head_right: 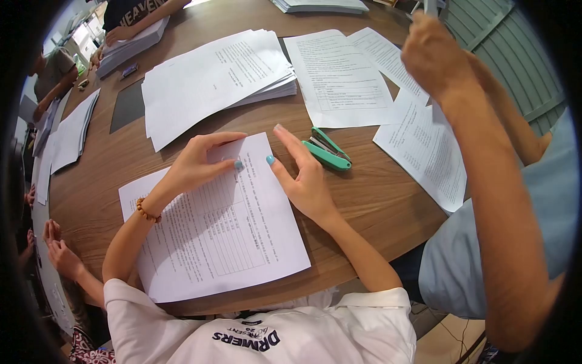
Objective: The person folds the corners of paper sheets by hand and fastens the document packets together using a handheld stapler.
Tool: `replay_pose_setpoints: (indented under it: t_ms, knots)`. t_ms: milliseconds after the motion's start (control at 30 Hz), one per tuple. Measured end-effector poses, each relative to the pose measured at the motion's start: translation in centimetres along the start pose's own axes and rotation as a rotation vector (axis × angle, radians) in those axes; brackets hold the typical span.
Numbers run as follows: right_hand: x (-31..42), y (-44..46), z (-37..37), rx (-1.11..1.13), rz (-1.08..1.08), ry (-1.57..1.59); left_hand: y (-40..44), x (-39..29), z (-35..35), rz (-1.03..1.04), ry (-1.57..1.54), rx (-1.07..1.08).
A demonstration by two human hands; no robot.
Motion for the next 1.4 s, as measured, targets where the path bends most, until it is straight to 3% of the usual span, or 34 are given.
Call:
replay_pose_setpoints:
  t_ms: [67, 133, 233, 567, 633, 733, 933, 1333, 1400]
  knots:
    - [-0.2, -0.2, 0.4, 0.015, 0.061, 0.073, 0.1, 0.1, 0.0, -0.022, -0.010, 0.002]
    - [-0.8, -0.5, 1.4, 0.073, 0.283, 0.421, 0.3, 0.1, 0.0, -0.043, -0.019, 0.004]
    - [-0.6, -0.8, 2.0, 0.096, 0.368, 0.470, 0.3, 0.2, 0.0, -0.129, -0.025, 0.029]
    - [-0.7, -0.7, 1.8, 0.058, 0.248, 0.443, 0.4, 0.4, 0.0, -0.093, -0.058, 0.029]
    - [1.3, -0.6, 0.6, -0.008, -0.079, -0.134, 0.3, 0.4, -0.1, -0.083, -0.064, 0.027]
    - [2.4, -0.7, 0.7, 0.009, -0.148, -0.311, 0.2, 0.1, -0.2, -0.080, -0.059, 0.027]
    - [2.7, -0.7, 1.0, 0.039, -0.126, -0.374, 0.0, 0.1, -0.2, -0.185, -0.056, 0.078]
    - [2.6, -0.8, 1.0, 0.062, -0.130, -0.375, 0.0, -0.1, -0.3, -0.050, -0.058, 0.010]
    - [2.2, -0.9, 1.1, 0.060, -0.149, -0.380, 0.0, -0.1, 0.0, -0.147, -0.064, 0.080]
Point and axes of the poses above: each hand's wrist, its own y-axis towards the middle knuckle, its own z-axis out of the palm, x = y × z, the point moved 6 cm from there along y, towards the middle knuckle, and after that the axes turned 4 degrees about -y, right-handed, at the moved point
